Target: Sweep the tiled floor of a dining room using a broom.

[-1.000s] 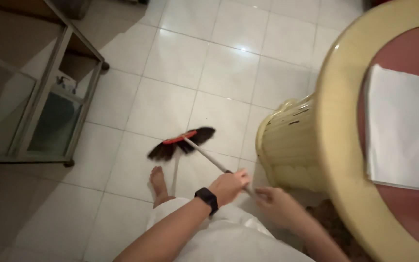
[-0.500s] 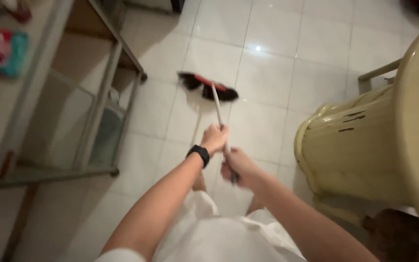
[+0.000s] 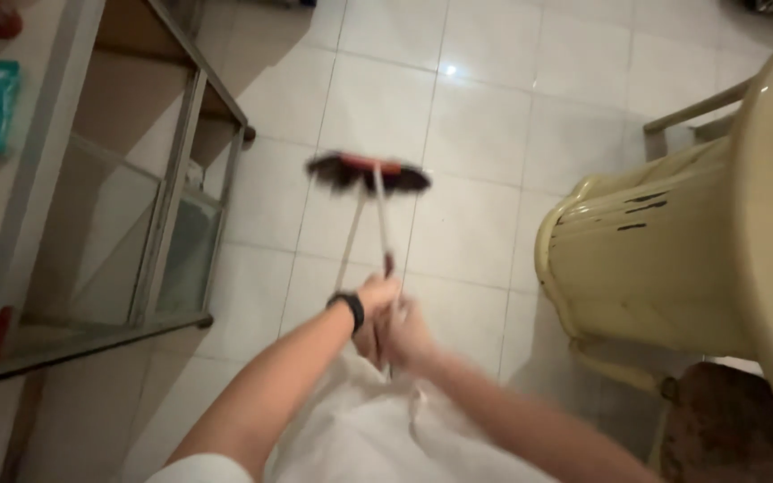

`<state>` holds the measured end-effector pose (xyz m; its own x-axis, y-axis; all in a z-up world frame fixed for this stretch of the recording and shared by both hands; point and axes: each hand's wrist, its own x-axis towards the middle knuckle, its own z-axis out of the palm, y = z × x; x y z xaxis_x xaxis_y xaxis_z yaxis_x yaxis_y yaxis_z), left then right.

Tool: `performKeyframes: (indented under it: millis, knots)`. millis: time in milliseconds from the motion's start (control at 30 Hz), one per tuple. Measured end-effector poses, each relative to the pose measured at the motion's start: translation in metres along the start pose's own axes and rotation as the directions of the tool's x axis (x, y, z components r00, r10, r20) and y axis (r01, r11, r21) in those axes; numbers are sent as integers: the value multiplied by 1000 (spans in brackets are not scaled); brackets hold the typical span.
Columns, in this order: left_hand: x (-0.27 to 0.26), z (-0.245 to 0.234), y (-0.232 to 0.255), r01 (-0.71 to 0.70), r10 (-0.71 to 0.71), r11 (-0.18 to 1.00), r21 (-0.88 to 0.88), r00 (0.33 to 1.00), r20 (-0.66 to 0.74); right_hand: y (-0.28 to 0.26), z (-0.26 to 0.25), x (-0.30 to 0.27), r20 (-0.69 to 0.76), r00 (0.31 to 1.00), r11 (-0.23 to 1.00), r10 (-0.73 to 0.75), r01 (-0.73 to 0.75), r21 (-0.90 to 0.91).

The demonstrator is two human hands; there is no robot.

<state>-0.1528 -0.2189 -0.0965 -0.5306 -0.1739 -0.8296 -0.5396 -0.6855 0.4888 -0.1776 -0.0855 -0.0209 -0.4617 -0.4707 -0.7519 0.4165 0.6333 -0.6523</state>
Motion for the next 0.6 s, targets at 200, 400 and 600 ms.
performKeyframes:
  millis: [200, 400, 600]
  knots:
    - [-68, -1, 134, -152, 154, 985, 79, 988, -15, -182, -63, 79, 211, 962, 985, 173, -170, -31]
    - [-68, 4, 149, -308, 351, 796, 522, 936, 16, -241, -147, -146, -22, 968, 818, 248, -222, -531]
    - [-125, 29, 167, -39, -196, 781, 623, 932, 304, -126, -120, -112, 128, 945, 929, 301, -260, -262]
